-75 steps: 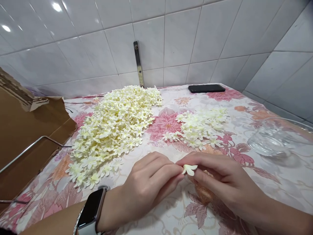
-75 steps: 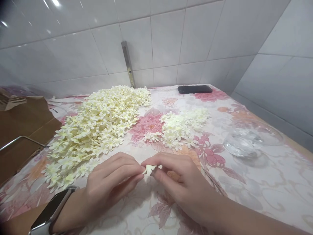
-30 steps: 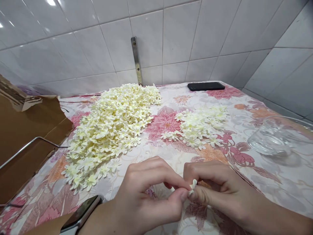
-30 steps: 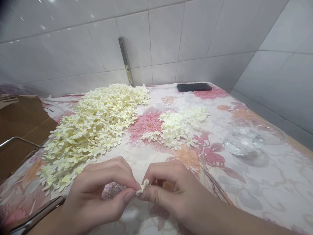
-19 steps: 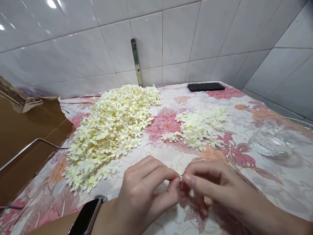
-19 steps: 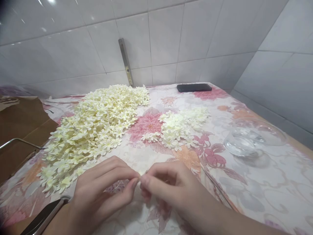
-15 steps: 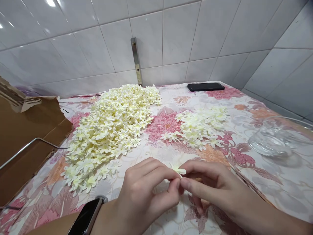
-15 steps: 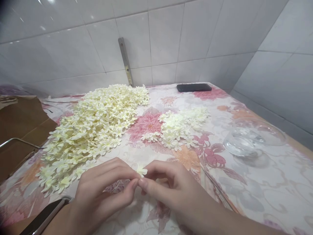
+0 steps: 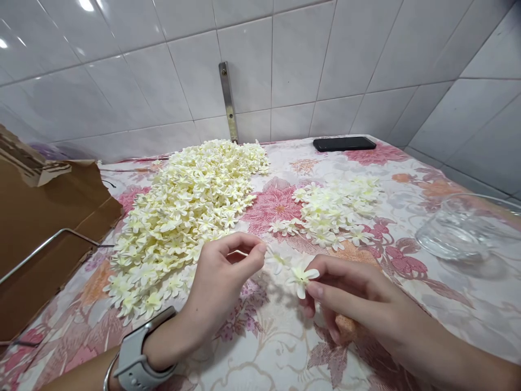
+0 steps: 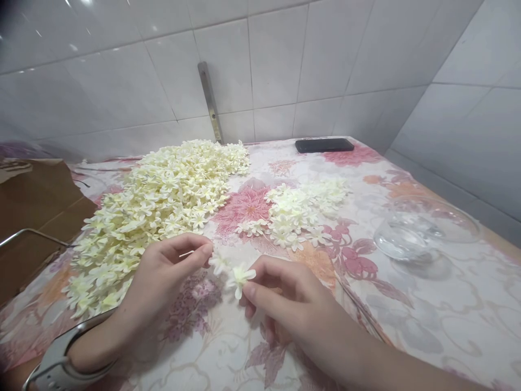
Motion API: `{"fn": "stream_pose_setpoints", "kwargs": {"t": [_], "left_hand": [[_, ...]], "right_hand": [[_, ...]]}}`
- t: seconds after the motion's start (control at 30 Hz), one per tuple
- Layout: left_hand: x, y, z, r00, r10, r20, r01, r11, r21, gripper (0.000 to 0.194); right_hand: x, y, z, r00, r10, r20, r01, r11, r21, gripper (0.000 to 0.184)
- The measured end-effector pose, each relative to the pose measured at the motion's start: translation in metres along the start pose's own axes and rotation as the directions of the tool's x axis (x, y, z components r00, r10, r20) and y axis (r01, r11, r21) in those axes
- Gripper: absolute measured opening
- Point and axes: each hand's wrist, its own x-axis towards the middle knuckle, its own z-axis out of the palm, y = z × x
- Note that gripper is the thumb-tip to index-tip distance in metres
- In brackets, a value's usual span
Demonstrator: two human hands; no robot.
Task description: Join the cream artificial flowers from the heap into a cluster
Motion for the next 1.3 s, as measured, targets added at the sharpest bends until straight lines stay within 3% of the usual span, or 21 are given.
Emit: {"fn": "stream_pose_setpoints", "kwargs": {"t": [0.3,0.53,0.63,0.7,0.77,0.93,1.0,1.13,1.3], "left_hand": [[0.004,-0.006,-0.002,0.999,-0.041,0.002,0.041,0.999,0.033,0.016],[0.02,-0.014,-0.007,0.989,-0.123,-0.084,0.111,0.985,-0.129,0.018],[0.018,-0.011,-0.007,0.998,0.045,0.045,-0.041,0.996,-0.083,0.023],[0.013,-0.007,-0.006,0.961,0.193,0.198,-0.2,0.98,0.013,0.027],[0.008,-0.004,-0.005,0.928,0.265,0.261,-0.293,0.953,0.074,0.028],[0.001,-0.001,-0.002,0.917,0.137,0.374,-0.167,0.985,0.049,0.006],[-0.001,-0.001,-0.002,0.911,0.134,0.39,-0.168,0.984,0.053,0.006],[-0.004,-0.003,-0.001,0.903,0.191,0.385,-0.244,0.965,0.093,0.01],[-0.006,-0.004,0.002,0.952,0.091,0.294,-0.124,0.988,0.093,0.011]], "right_hand": [[0.001,0.003,-0.001,0.999,-0.041,-0.032,0.042,0.998,0.042,0.024],[-0.002,0.004,0.0,0.999,-0.048,-0.015,0.049,0.998,0.048,0.028],[-0.002,0.002,0.001,0.999,-0.033,0.006,0.033,0.999,0.026,0.03],[-0.001,0.002,0.001,1.0,-0.025,0.013,0.025,1.0,0.015,0.03],[-0.001,0.003,0.002,0.999,-0.036,0.01,0.036,0.999,0.003,0.03],[0.0,0.006,0.002,0.997,-0.074,-0.004,0.074,0.997,-0.027,0.031],[0.0,0.007,0.002,0.995,-0.096,-0.018,0.094,0.994,-0.056,0.025],[0.002,0.004,0.001,0.983,-0.173,-0.06,0.16,0.97,-0.183,0.021],[0.002,-0.001,-0.001,0.97,-0.202,-0.137,0.14,0.921,-0.364,0.032]]}}
